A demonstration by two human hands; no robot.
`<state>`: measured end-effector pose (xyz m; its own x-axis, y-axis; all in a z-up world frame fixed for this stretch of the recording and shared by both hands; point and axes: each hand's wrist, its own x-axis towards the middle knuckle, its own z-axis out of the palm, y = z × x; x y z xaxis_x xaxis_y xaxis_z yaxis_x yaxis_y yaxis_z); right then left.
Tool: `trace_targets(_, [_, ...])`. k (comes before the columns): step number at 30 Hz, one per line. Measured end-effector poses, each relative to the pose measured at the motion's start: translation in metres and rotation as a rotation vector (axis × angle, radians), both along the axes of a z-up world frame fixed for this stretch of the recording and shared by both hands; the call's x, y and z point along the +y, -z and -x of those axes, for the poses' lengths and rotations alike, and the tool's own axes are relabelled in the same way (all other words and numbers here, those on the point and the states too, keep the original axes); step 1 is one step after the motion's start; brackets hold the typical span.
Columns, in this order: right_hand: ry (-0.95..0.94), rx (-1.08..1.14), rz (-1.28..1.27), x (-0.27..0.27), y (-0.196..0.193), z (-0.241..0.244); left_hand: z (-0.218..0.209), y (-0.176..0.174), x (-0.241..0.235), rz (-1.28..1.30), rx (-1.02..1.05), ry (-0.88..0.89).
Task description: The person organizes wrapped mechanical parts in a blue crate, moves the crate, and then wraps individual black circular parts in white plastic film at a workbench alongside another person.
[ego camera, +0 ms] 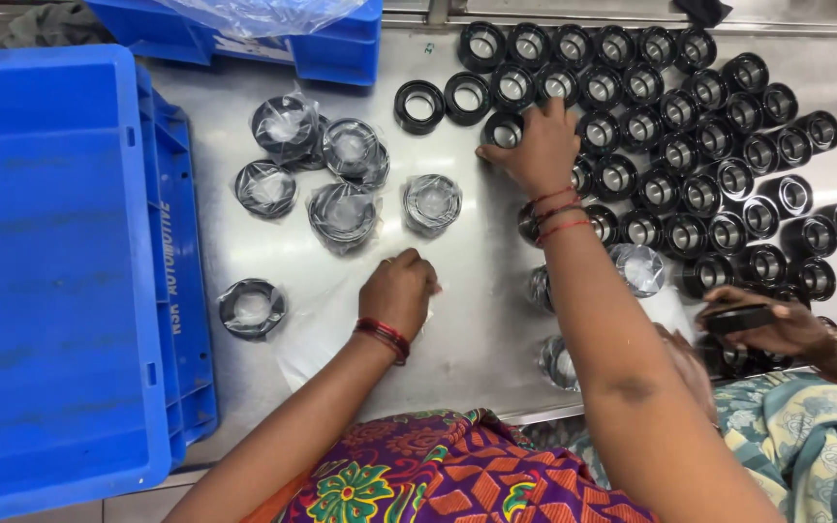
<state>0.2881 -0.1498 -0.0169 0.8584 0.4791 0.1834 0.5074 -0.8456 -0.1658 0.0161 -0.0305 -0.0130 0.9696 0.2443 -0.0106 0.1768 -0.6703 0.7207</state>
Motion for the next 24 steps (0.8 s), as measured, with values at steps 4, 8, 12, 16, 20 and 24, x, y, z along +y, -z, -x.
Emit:
trace_targets(4, [-0.119,-0.01,0.007,-0.011,-0.023,0.054,0.003,0.011,0.014,0.005,-0.011,-0.046])
trace_targets(8, [-0.228,0.176,-0.07,-0.039,-0.036,0.114,0.02,0.013,0.029,0.146,-0.126,0.032])
trace_targets(12, [-0.378,0.37,-0.151,-0.049,-0.061,0.144,0.021,0.001,0.035,0.462,-0.06,0.071])
trace_targets(16, [-0.452,0.35,-0.136,-0.053,-0.062,0.152,0.012,-0.005,0.024,0.202,0.034,0.037])
trace_targets(20, [-0.429,0.338,-0.132,-0.057,-0.065,0.157,0.009,0.001,0.017,-0.028,0.008,-0.05])
trace_targets(24, [-0.391,0.904,-0.4,-0.068,-0.067,0.148,0.016,-0.002,0.03,0.104,-0.028,-0.03])
